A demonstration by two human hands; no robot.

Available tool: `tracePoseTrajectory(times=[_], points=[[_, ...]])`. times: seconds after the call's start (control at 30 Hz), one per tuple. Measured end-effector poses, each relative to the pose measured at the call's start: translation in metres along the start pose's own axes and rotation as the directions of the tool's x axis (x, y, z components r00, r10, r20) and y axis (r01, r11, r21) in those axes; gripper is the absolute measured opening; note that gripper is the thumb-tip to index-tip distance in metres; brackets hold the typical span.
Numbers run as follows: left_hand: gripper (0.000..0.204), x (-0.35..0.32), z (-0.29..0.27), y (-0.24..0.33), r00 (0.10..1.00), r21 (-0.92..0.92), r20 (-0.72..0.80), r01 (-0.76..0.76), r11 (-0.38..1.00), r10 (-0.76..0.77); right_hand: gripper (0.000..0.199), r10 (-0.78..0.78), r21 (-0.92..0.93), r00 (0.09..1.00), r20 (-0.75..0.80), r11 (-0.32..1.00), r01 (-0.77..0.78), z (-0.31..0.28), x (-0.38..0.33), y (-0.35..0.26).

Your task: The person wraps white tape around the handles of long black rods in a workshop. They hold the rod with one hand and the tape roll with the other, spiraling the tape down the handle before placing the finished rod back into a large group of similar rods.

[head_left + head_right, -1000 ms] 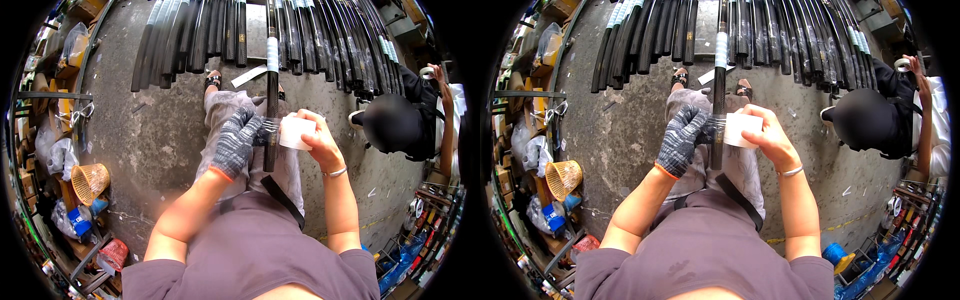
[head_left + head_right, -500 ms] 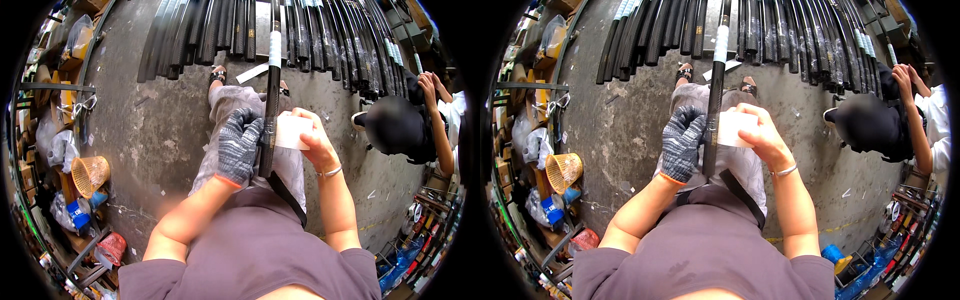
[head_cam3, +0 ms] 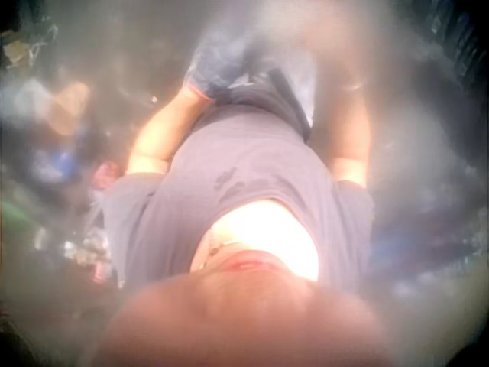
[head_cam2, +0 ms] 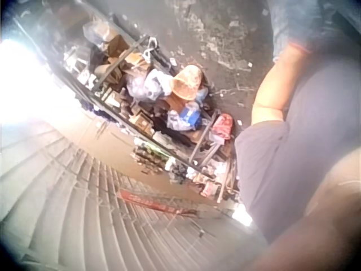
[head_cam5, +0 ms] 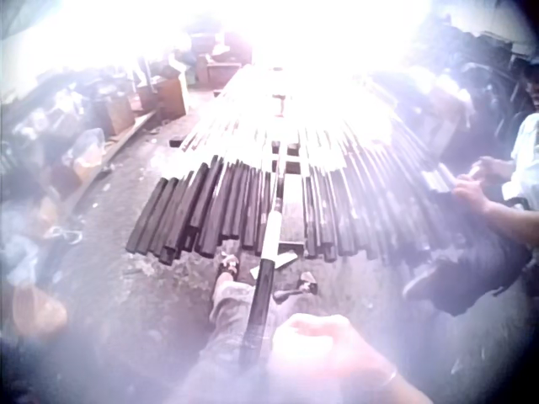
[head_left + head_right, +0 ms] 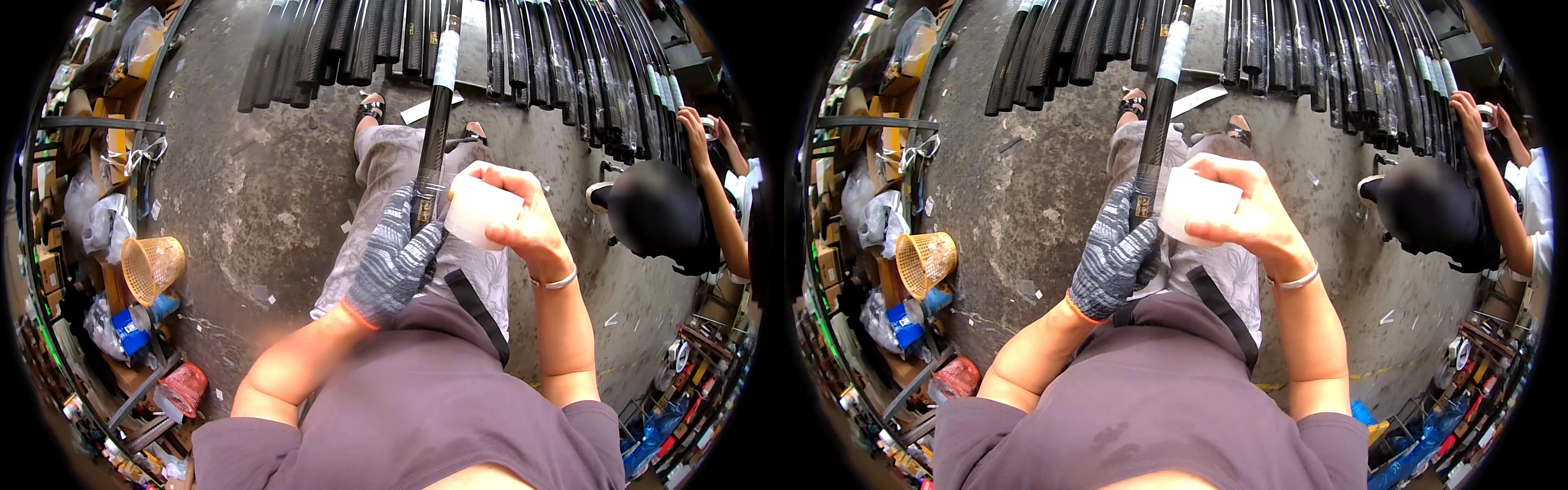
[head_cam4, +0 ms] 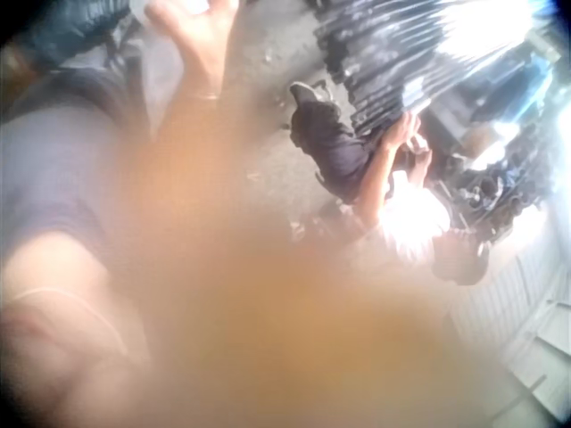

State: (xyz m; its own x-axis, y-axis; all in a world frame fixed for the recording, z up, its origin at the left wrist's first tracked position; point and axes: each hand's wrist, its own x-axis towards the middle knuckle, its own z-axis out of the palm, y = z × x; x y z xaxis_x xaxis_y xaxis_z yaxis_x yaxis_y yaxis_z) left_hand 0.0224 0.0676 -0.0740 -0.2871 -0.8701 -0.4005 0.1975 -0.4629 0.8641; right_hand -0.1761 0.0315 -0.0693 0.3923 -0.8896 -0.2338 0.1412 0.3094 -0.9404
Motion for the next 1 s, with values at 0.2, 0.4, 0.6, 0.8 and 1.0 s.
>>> tracePoseTrajectory(times=[0.2,0.4,0.6,0.8,1.0], points=[[0.026,-0.004,0.001,0.011,0.974,-0.252,0.034,0.225,0.941,-0.224,0.040,0.013,0.144,0.995,-0.095,0.990,0.001,0.001,0.006,0.027],[0.018,-0.006,-0.002,0.014,0.969,-0.350,0.116,0.246,0.904,-0.219,0.053,-0.010,0.260,0.999,-0.038,0.965,0.019,0.003,0.017,0.033],[0.042,-0.003,-0.017,-0.015,0.868,-0.671,0.439,0.488,0.557,-0.232,0.074,-0.054,0.350,0.984,0.169,0.937,-0.009,0.003,0.026,0.029],[0.051,0.000,-0.018,-0.030,0.757,-0.728,0.580,0.648,0.225,-0.302,0.071,-0.139,0.462,0.967,0.214,0.887,0.025,0.007,0.029,0.037],[0.044,0.026,-0.037,-0.012,0.906,-0.144,0.272,0.371,0.918,-0.324,0.057,-0.073,0.365,0.986,0.151,0.931,0.013,-0.003,0.017,0.041]])
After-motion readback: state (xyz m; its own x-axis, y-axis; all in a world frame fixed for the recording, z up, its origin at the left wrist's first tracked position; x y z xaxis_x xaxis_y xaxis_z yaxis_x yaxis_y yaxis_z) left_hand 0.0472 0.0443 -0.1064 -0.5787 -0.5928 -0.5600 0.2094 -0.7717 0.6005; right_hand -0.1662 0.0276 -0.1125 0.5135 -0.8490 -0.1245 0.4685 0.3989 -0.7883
